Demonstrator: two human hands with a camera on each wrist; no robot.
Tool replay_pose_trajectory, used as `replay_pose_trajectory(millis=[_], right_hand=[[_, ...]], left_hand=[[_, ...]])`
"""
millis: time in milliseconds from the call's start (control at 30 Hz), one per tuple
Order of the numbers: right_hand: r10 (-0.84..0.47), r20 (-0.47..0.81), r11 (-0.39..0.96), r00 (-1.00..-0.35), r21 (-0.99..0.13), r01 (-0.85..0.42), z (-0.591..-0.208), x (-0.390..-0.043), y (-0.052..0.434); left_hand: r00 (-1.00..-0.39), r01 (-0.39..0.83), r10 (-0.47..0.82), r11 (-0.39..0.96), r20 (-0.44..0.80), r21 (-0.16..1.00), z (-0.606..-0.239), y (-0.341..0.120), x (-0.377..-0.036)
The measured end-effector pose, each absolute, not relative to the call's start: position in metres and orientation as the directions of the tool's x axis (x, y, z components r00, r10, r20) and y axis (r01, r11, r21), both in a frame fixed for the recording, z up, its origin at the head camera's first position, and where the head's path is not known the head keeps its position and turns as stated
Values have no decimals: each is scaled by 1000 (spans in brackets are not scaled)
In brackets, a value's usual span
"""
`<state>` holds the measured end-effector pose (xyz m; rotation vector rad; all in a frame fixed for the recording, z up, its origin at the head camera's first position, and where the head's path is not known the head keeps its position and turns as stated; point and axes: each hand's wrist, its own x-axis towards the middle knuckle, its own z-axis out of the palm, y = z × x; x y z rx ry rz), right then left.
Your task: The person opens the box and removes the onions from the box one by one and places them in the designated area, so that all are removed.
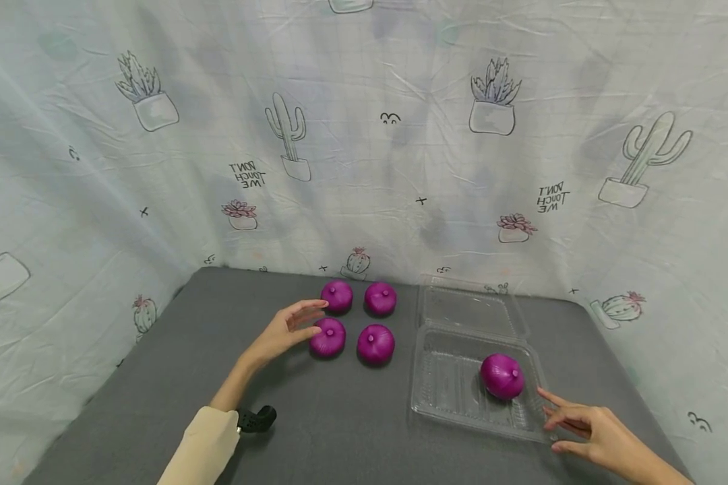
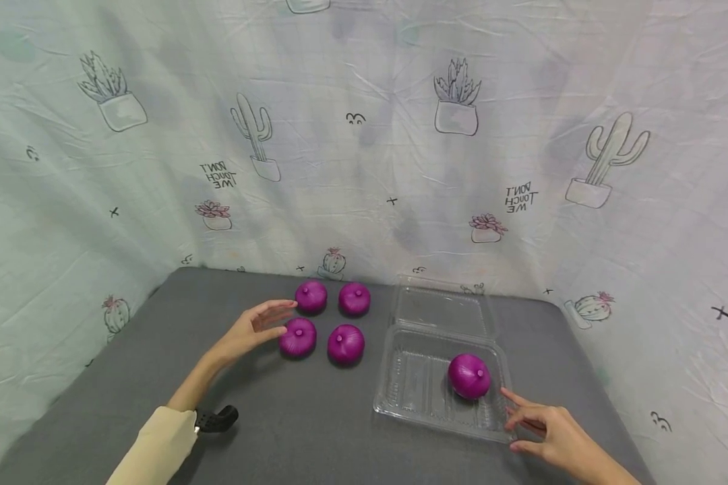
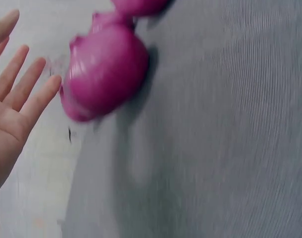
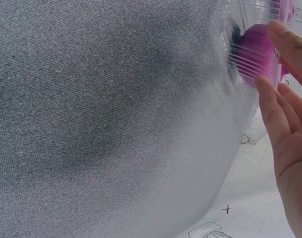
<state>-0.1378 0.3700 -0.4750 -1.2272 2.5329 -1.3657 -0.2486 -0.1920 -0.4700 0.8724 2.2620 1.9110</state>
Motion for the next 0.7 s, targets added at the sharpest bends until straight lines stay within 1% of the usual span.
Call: replay_pose_trajectory(millis=[200,433,533,700], right_hand=[[-640,348,319,-685,-691,-648,-476,-137,369],[-631,358,348,-689,-663,-663,-478,-137,370],[-627,353,355,-694,-664,-659,-478,-137,370],[-632,340,363,-696,-663,-654,-476,-138,368]], left_hand=[[-793,428,497,42,353,903,-463,-162,-246],[-746,433,555,-18,369,901,-457,-123,-243],[-740,433,562,-23,371,901,-456,-106,-240],[-748,414,548,-57,375,908,-456,-79,-231]])
